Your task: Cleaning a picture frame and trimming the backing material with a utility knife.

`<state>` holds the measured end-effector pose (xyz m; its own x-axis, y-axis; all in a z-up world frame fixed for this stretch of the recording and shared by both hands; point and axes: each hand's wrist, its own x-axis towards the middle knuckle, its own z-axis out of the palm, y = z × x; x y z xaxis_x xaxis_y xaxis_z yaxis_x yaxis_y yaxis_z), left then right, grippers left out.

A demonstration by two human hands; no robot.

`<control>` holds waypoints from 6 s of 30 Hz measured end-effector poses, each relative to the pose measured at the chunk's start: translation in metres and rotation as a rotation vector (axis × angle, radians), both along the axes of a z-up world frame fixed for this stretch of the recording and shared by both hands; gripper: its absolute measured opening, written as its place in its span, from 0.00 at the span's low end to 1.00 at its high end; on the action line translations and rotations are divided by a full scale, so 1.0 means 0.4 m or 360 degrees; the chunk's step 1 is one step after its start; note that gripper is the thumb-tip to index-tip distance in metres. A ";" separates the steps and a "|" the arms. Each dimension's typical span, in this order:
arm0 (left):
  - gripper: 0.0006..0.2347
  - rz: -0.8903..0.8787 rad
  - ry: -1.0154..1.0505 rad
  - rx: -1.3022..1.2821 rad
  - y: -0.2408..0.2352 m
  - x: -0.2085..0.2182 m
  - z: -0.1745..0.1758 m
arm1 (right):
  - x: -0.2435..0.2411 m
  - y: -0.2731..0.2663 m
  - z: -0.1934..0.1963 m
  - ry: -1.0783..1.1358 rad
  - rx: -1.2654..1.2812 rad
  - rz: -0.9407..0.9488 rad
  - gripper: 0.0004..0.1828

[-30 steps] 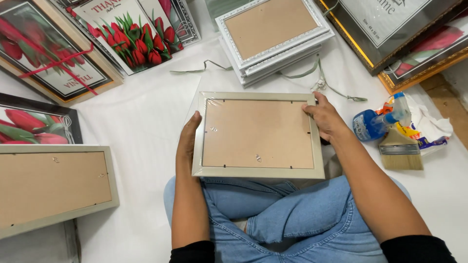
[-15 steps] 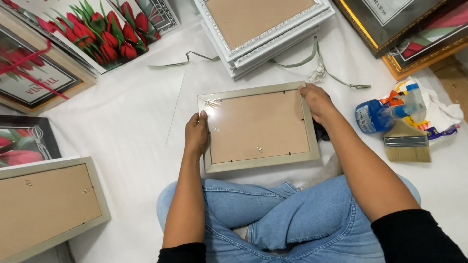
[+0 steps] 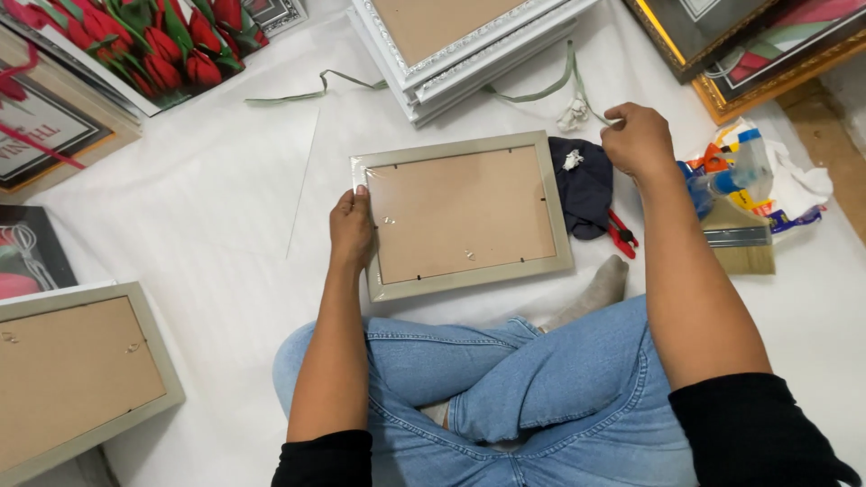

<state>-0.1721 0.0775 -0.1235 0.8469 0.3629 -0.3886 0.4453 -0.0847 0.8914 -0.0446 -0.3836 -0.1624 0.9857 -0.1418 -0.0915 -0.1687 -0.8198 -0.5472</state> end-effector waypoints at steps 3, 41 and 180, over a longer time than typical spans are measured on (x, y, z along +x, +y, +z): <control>0.18 -0.0004 -0.0019 0.0024 0.014 0.006 0.002 | -0.027 -0.001 0.016 0.0365 -0.0307 -0.0045 0.27; 0.17 -0.0278 0.0274 0.0744 0.037 0.032 -0.210 | -0.507 0.712 0.035 0.0016 0.0160 0.1115 0.28; 0.40 -0.0360 0.0448 0.0404 -0.010 0.035 0.056 | -0.205 0.325 -0.033 0.0332 -0.0523 0.0882 0.36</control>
